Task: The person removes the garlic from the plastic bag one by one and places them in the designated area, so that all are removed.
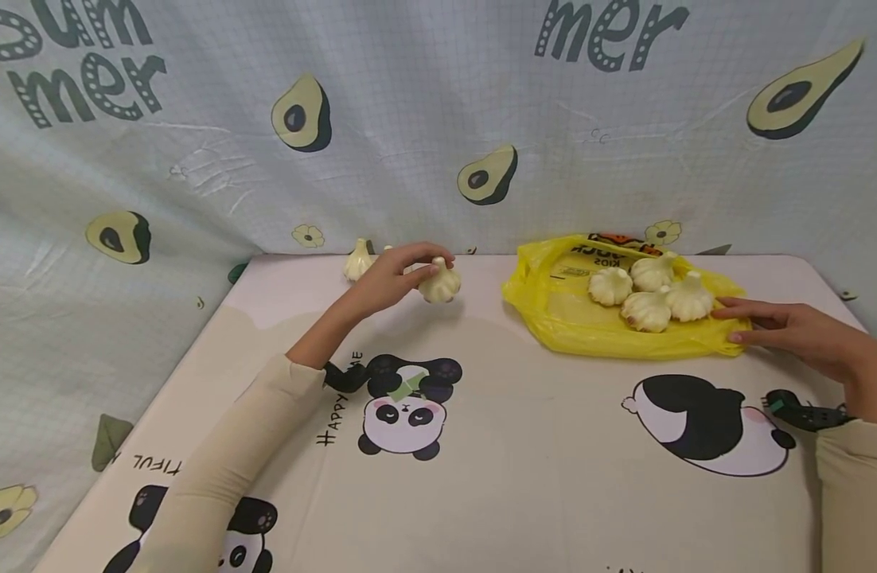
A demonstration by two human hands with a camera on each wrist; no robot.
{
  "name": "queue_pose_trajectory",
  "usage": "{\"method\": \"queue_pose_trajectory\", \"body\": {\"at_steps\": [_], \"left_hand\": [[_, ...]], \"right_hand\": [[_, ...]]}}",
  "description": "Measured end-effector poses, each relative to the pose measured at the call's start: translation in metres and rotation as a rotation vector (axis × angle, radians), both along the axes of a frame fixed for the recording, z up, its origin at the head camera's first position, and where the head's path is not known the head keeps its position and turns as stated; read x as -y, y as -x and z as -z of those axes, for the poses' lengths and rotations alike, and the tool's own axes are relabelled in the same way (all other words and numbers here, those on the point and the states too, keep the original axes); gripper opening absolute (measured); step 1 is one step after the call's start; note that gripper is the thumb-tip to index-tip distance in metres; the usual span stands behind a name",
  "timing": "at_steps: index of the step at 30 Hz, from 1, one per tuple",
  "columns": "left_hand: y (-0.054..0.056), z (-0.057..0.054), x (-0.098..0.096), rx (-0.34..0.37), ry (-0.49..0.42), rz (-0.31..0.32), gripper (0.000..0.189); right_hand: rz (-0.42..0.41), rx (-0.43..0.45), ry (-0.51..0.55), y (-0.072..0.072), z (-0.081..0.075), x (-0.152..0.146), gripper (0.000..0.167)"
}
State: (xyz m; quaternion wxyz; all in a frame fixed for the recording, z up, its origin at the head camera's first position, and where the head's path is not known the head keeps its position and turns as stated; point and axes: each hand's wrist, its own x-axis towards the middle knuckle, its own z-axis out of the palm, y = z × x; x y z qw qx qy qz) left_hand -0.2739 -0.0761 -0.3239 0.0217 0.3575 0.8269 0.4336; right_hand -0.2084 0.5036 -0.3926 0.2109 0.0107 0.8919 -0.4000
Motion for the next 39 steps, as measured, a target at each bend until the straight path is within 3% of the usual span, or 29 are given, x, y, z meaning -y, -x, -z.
{"method": "queue_pose_trajectory", "body": {"at_steps": [3, 7, 21, 28, 39], "left_hand": [[0.000, 0.003, 0.007, -0.008, 0.002, -0.010, 0.025], [0.000, 0.004, 0.018, -0.028, 0.009, -0.038, 0.024], [0.006, 0.007, 0.052, -0.038, 0.003, -0.130, 0.024], [0.012, 0.010, 0.052, -0.030, -0.001, -0.116, 0.023], [0.028, 0.012, 0.046, -0.011, -0.023, -0.071, 0.025]], "right_hand": [[-0.003, 0.003, -0.017, -0.001, 0.000, 0.001, 0.087], [-0.004, 0.007, -0.033, -0.002, -0.001, 0.003, 0.095], [-0.021, -0.011, -0.036, -0.002, -0.004, 0.007, 0.088], [-0.021, -0.002, -0.044, -0.002, -0.005, 0.007, 0.086], [-0.042, -0.042, -0.035, -0.006, -0.008, 0.009, 0.070]]}}
